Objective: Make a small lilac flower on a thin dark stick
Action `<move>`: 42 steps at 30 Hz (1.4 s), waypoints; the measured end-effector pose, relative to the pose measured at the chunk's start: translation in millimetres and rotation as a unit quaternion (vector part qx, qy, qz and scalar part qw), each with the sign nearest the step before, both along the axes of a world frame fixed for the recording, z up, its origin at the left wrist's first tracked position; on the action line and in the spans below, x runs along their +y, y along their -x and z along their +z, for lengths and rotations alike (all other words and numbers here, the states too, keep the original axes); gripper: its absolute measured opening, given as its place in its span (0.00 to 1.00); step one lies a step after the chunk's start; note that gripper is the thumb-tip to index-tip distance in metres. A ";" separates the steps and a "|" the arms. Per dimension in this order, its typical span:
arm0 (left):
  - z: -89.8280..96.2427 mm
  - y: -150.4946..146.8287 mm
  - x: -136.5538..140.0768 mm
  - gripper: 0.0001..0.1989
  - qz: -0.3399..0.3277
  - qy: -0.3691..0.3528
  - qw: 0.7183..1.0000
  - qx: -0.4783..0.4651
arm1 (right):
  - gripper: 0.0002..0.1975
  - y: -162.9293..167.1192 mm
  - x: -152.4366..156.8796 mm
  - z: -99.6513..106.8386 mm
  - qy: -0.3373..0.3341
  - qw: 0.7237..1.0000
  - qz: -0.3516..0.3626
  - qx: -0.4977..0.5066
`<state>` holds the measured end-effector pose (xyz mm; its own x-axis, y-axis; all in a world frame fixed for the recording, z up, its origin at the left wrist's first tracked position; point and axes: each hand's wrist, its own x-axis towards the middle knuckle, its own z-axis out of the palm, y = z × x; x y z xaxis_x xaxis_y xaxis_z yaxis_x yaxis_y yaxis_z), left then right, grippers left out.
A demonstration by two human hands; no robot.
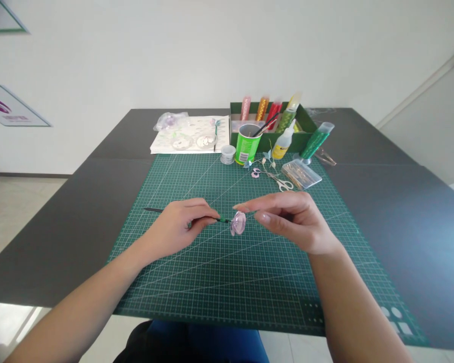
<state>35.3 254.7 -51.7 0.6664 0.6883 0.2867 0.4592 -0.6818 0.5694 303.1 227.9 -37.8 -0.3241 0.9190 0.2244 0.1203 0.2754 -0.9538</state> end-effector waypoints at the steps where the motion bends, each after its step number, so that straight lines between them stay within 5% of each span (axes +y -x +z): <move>1: 0.2 -0.5 -0.2 0.10 -0.005 0.006 1.000 0.000 | 0.11 -1.2 0.1 -0.9 0.003 1.000 -0.002 0.003; 9: 2.4 -0.3 0.1 0.10 -0.026 0.044 0.998 -0.029 | 0.13 -5.0 -3.7 4.2 0.047 0.996 -0.034 0.072; 20: -6.6 1.0 6.0 0.10 0.100 -0.041 0.993 -0.044 | 0.20 15.0 -7.3 -7.7 0.064 0.986 0.143 0.050; 26: -9.9 2.3 13.4 0.10 0.154 -0.025 0.984 -0.080 | 0.21 32.9 -8.6 -8.6 0.031 0.976 0.216 -0.011; 35: -1.7 9.7 18.0 0.10 0.074 -0.003 0.997 -0.011 | 0.13 8.5 -6.0 -1.9 -0.020 0.992 0.120 0.041; 42: 5.6 18.5 22.9 0.09 0.065 0.020 0.997 -0.043 | 0.14 -6.3 -5.8 -0.8 0.009 0.996 0.065 0.058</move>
<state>16.8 277.7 -46.0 0.5442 0.7798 0.3094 0.4910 -0.5951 0.6363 309.3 222.1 -38.6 -0.4136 0.8749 0.2521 -0.0267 0.2651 -0.9639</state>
